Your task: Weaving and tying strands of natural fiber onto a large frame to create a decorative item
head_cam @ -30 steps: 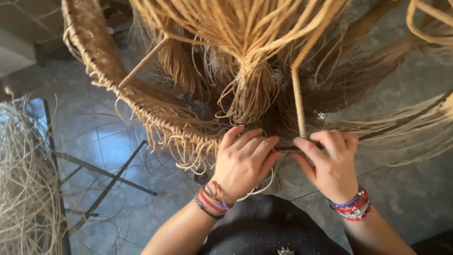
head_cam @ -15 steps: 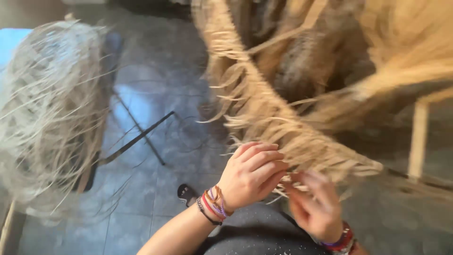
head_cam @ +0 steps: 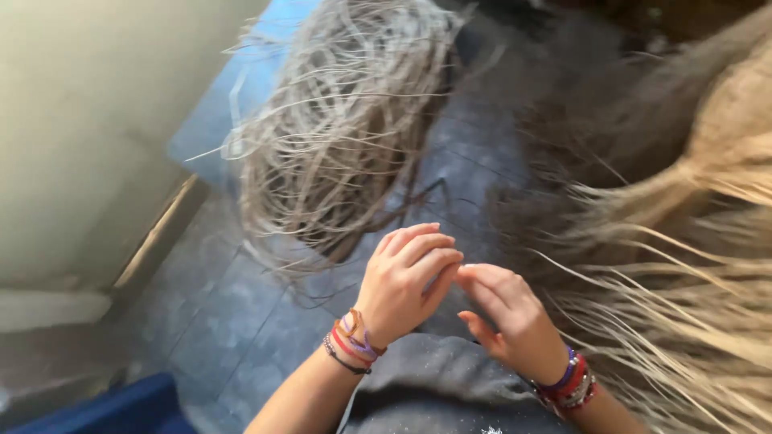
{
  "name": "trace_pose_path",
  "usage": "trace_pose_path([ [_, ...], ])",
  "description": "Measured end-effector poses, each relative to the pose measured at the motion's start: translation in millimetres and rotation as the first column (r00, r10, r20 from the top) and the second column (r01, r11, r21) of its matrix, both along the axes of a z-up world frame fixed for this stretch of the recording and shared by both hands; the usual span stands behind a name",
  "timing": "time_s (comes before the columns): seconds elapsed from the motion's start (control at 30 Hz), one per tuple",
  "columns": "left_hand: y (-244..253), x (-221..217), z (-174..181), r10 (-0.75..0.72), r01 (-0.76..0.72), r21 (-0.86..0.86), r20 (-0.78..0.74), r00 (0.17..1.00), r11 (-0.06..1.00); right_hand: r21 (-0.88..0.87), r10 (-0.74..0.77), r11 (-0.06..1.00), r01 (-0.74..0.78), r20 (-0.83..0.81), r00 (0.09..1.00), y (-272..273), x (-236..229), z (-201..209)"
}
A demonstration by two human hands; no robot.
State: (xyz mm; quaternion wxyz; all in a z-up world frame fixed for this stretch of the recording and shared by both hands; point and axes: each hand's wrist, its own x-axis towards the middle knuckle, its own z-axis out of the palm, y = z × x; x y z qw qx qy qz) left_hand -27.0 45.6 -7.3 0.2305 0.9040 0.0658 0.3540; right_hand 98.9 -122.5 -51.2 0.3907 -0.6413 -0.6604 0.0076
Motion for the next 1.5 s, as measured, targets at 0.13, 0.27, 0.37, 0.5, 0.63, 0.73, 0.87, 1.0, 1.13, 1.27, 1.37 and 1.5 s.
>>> trace_pose_path([
  [0.13, 42.9, -23.2, -13.4, 0.074, -0.077, -0.040, -0.067, 0.995, 0.996, -0.041, 0.042, 0.998, -0.044, -0.065, 0.997, 56.4, 2.5, 0.5],
  [0.27, 75.4, -27.3, -26.5, 0.140, -0.149, -0.144, -0.068, 0.988, 0.978, -0.105, 0.069, 0.991, -0.079, -0.092, 0.993, 108.2, 21.5, -5.0],
  [0.37, 98.7, -21.0, -36.4, 0.194, -0.211, -0.177, -0.110, 0.975, 0.961, -0.150, 0.106, 0.980, -0.127, -0.145, 0.984, 154.6, 39.6, -11.0],
  [0.5, 137.3, -6.1, -49.7, 0.339, -0.346, -0.165, -0.074, 0.938, 0.924, -0.110, 0.141, 0.984, -0.143, -0.029, 0.990, 230.1, 72.5, -44.2],
  [0.63, 171.9, 4.6, -40.3, 0.443, -0.463, -0.210, -0.138, 0.886, 0.861, -0.228, 0.229, 0.948, -0.224, -0.005, 0.973, 306.8, 110.4, -74.2],
  [0.73, 183.9, 11.5, -42.7, 0.478, -0.515, -0.248, -0.195, 0.856, 0.821, -0.350, 0.188, 0.922, -0.168, 0.024, 0.982, 352.5, 146.6, -121.4],
  [0.87, 193.8, 23.4, -51.4, 0.506, -0.545, -0.331, -0.204, 0.838, 0.770, -0.377, -0.037, 0.919, 0.111, 0.198, 0.980, 396.8, 200.9, -200.7],
  [1.0, 200.4, 35.5, -64.5, 0.493, -0.560, -0.386, -0.265, 0.829, 0.733, -0.440, 0.144, 0.898, 0.020, 0.336, 0.931, 421.1, 224.7, -226.8],
  [1.13, 208.2, 52.3, -67.4, 0.396, -0.509, -0.503, -0.322, 0.860, 0.698, -0.460, -0.006, 0.888, 0.001, -0.011, 1.000, 425.6, 207.4, -155.2],
  [1.27, 206.8, 80.1, -94.6, -0.016, -0.288, -0.860, -0.324, 0.946, 0.422, -0.296, -0.139, 0.914, -0.276, -0.870, 0.473, 427.9, 187.9, -78.7],
  [1.37, 196.0, 110.7, -94.3, -0.238, -0.021, -0.942, 0.063, 0.969, -0.336, -0.190, -0.178, 0.877, -0.442, -0.982, 0.067, 428.0, 185.3, -48.5],
  [1.5, 218.1, 134.4, -53.3, 0.008, 0.127, -0.886, 0.138, 0.990, -0.447, -0.212, -0.205, 0.830, -0.516, -0.976, 0.070, 407.1, 180.2, -8.7],
])
